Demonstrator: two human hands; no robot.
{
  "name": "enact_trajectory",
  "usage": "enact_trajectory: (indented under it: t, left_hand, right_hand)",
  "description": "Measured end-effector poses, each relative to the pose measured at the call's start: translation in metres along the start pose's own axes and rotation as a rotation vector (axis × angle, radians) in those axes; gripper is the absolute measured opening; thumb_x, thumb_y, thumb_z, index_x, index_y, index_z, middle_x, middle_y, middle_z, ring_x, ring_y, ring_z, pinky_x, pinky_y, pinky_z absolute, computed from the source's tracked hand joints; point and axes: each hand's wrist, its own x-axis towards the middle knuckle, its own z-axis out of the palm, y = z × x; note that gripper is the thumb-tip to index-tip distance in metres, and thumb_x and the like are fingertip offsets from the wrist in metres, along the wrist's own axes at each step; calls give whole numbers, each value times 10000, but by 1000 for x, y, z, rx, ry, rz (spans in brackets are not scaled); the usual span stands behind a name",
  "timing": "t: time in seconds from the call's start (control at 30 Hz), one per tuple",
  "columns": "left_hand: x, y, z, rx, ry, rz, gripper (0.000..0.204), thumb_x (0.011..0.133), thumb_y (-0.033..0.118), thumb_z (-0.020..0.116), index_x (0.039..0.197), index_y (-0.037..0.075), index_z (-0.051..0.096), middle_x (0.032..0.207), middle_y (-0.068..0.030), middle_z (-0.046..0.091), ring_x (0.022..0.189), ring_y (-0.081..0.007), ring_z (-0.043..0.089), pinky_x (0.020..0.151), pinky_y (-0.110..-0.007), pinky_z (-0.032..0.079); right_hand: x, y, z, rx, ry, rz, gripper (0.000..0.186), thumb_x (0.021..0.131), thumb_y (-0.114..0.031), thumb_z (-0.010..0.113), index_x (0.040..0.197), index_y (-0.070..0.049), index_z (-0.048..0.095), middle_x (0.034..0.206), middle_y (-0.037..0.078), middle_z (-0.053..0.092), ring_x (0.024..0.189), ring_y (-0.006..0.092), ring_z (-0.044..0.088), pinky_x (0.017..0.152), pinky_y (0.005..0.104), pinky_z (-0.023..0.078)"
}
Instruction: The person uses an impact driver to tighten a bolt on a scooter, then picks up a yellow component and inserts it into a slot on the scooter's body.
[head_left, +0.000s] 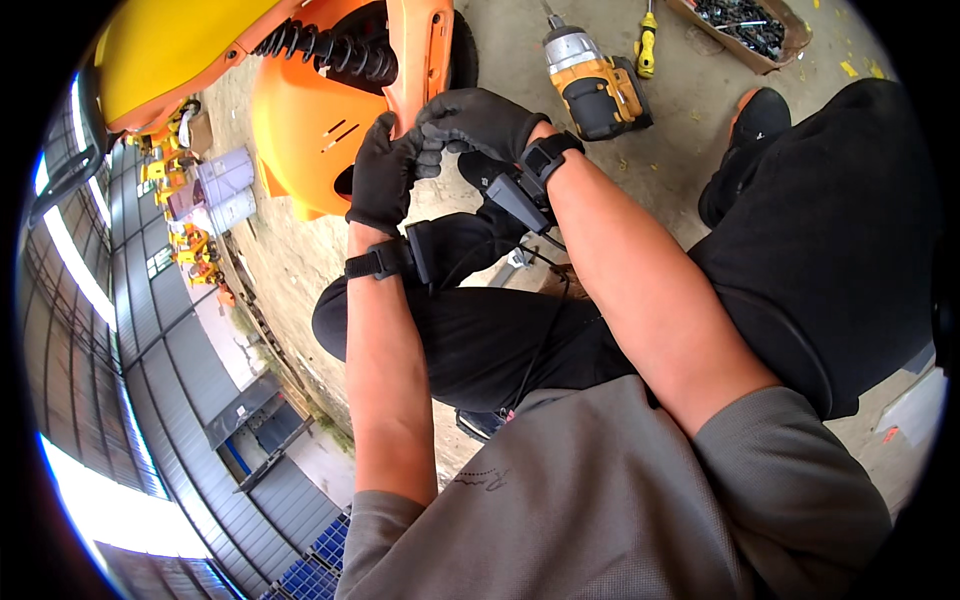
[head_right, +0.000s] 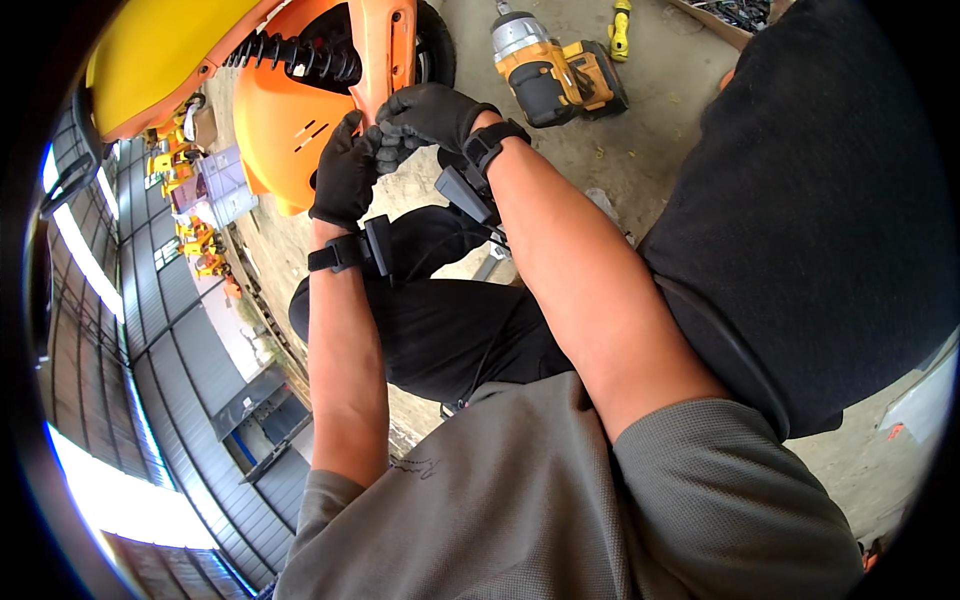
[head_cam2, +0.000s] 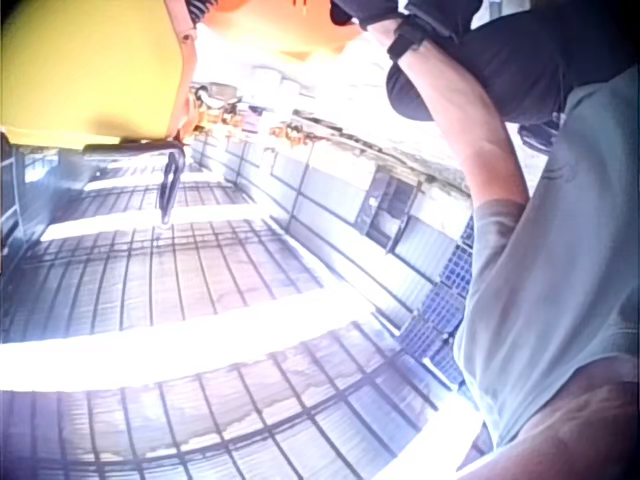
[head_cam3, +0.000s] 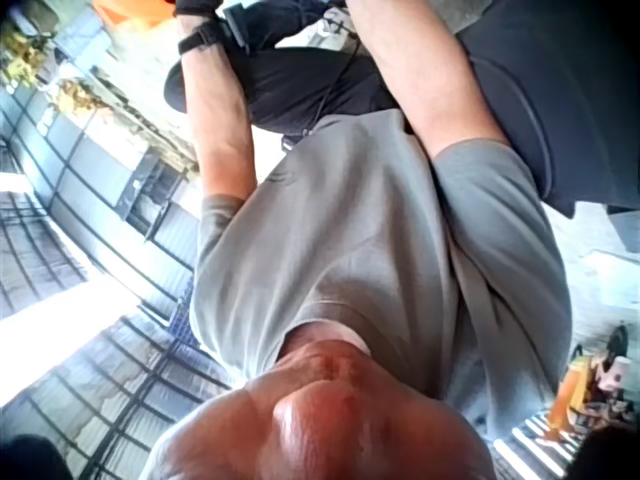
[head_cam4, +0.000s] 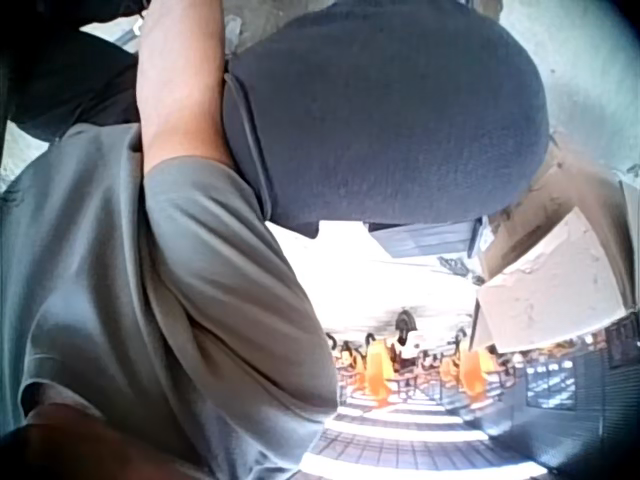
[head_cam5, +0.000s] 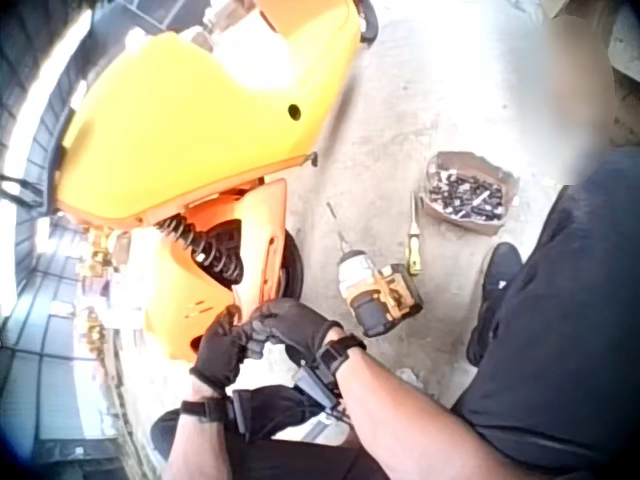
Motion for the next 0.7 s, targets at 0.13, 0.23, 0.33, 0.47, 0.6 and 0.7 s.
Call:
enact_trajectory:
  t: [0.13,0.23,0.33,0.47,0.6,0.7]
  left_hand:
    - [3,-10,-2,-146,62,-31,374,950,46,564,1284,-59,436,922,-143,666,652,-182,650,597,-292,568]
    - [3,-11,-6,-120,119,-123,264,949,128,607,1156,-24,543,878,-118,659,637,-183,640,577,-287,552]
    - [8,-26,-16,-101,239,-227,213,945,211,648,1027,18,610,857,-93,652,649,-183,638,573,-285,546]
    - [30,-51,-19,-194,343,-156,222,934,239,670,1019,47,598,860,-86,654,674,-187,650,582,-282,549]
    - [40,-64,-16,60,209,184,290,908,244,713,992,-17,617,805,-74,655,684,-174,657,601,-284,582]
    - [46,-69,-12,-233,304,14,310,915,250,705,1005,-35,625,826,-85,672,669,-174,660,613,-282,577]
  right_hand:
    - [4,4,1,-12,32,38,129,907,-116,637,987,-17,658,822,8,631,702,66,567,619,216,465]
    - [8,6,-4,48,77,24,105,887,-119,658,942,-30,650,813,13,630,694,79,572,620,226,476]
    - [8,8,-10,111,204,-28,86,881,-119,662,918,-44,645,808,17,631,691,87,578,632,234,489]
    - [13,7,-9,195,388,-119,75,850,-78,654,906,-30,663,763,32,641,655,104,604,623,243,520]
    - [18,8,-9,220,494,-154,84,847,-56,638,910,-15,677,759,44,659,644,109,617,612,246,533]
    - [16,13,-12,239,473,-78,143,900,-103,612,1024,-48,656,889,27,661,758,113,630,732,257,548]
